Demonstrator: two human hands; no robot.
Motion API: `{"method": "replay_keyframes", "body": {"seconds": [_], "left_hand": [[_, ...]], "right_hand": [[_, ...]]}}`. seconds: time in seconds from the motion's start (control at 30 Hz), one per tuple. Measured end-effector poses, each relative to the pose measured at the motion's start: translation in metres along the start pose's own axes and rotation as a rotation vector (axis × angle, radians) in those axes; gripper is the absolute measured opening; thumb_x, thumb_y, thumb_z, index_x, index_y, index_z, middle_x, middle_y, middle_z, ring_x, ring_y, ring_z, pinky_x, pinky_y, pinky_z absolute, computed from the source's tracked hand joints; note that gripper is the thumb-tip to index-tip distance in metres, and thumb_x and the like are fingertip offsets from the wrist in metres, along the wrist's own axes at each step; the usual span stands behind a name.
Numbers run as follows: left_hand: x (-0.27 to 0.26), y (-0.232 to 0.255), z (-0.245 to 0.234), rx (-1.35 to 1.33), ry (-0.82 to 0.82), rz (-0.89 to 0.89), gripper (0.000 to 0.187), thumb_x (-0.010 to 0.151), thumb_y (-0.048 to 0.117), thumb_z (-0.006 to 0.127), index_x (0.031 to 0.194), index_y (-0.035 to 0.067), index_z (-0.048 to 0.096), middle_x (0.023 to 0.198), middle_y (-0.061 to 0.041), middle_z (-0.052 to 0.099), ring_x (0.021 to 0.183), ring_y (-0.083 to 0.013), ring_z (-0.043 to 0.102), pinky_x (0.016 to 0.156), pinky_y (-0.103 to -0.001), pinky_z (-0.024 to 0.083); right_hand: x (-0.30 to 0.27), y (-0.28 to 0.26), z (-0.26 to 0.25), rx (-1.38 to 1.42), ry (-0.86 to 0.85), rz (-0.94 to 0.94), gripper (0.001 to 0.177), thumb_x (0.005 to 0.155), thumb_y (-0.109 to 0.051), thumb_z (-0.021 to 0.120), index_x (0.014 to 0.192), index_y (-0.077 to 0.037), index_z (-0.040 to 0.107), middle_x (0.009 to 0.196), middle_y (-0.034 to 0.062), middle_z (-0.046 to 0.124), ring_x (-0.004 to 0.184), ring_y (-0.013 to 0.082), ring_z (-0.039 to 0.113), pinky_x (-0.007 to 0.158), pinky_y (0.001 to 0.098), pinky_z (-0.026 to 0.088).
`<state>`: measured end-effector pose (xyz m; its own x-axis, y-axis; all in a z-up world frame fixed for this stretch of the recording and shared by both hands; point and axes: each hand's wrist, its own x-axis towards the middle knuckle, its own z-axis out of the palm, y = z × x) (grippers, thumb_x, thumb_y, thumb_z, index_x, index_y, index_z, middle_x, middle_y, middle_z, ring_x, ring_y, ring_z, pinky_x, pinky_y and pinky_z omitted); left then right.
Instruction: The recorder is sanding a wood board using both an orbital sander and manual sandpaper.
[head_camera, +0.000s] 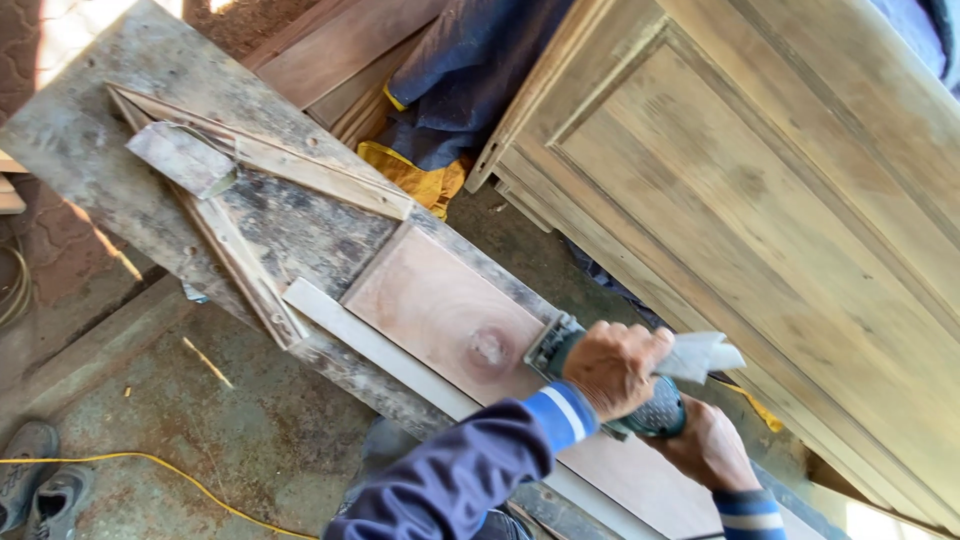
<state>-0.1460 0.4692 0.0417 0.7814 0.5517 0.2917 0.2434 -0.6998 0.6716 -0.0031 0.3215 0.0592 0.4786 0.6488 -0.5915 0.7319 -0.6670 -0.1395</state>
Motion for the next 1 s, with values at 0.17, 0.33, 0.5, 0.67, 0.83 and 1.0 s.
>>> {"method": "replay_keyframes", "body": {"seconds": [0.17,0.33,0.5,0.67,0.83,1.0], "left_hand": [[-0.015,0.069,0.078,-0.091,-0.048,0.026,0.031,0.092,0.020,0.068,0.119,0.005,0.063,0.080,-0.011,0.068,0.071,-0.0252,0.066,0.068,-0.042,0.051],[-0.032,0.128,0.132,-0.183,-0.076,0.057,0.025,0.094,0.019,0.059,0.114,0.004,0.064,0.081,-0.015,0.068,0.073,-0.0297,0.068,0.069,-0.044,0.050],[-0.035,0.151,0.162,-0.269,-0.205,0.136,0.020,0.103,0.015,0.054,0.113,0.005,0.068,0.084,-0.018,0.070,0.070,-0.0277,0.070,0.065,-0.042,0.050],[-0.027,0.136,0.149,-0.173,-0.148,0.144,0.021,0.097,0.015,0.058,0.112,0.006,0.068,0.082,-0.016,0.069,0.071,-0.0276,0.068,0.067,-0.041,0.049],[-0.026,0.104,0.111,-0.140,-0.077,0.084,0.021,0.090,0.016,0.064,0.109,0.008,0.066,0.081,-0.013,0.068,0.073,-0.0288,0.067,0.069,-0.042,0.049],[-0.028,0.056,0.062,-0.106,0.002,0.061,0.027,0.082,0.014,0.071,0.107,0.008,0.064,0.083,-0.012,0.068,0.076,-0.0292,0.068,0.073,-0.043,0.051]], "right_hand": [[-0.037,0.108,0.022,0.046,-0.006,0.109,0.046,0.062,-0.038,0.097,0.093,-0.009,0.078,0.084,0.0134,0.081,0.079,0.0283,0.081,0.079,0.0410,0.062],[-0.077,0.195,0.045,0.082,0.006,0.174,0.046,0.063,-0.037,0.098,0.094,-0.010,0.078,0.086,0.0137,0.081,0.084,0.0289,0.080,0.082,0.0405,0.062],[-0.093,0.242,0.059,0.116,0.057,0.178,0.061,0.059,-0.035,0.098,0.109,-0.013,0.072,0.094,0.0132,0.080,0.090,0.0302,0.079,0.081,0.0412,0.061],[-0.081,0.213,0.045,0.106,0.042,0.190,0.058,0.062,-0.037,0.097,0.109,-0.013,0.072,0.094,0.0129,0.081,0.091,0.0305,0.080,0.082,0.0416,0.061],[-0.049,0.189,0.047,0.018,0.063,0.091,0.055,0.060,-0.039,0.097,0.103,-0.012,0.074,0.093,0.0159,0.080,0.092,0.0360,0.077,0.081,0.0447,0.061],[-0.022,0.118,0.035,-0.072,0.086,-0.030,0.046,0.062,-0.041,0.094,0.092,-0.010,0.077,0.083,0.0196,0.077,0.087,0.0387,0.075,0.077,0.0463,0.061]]}}
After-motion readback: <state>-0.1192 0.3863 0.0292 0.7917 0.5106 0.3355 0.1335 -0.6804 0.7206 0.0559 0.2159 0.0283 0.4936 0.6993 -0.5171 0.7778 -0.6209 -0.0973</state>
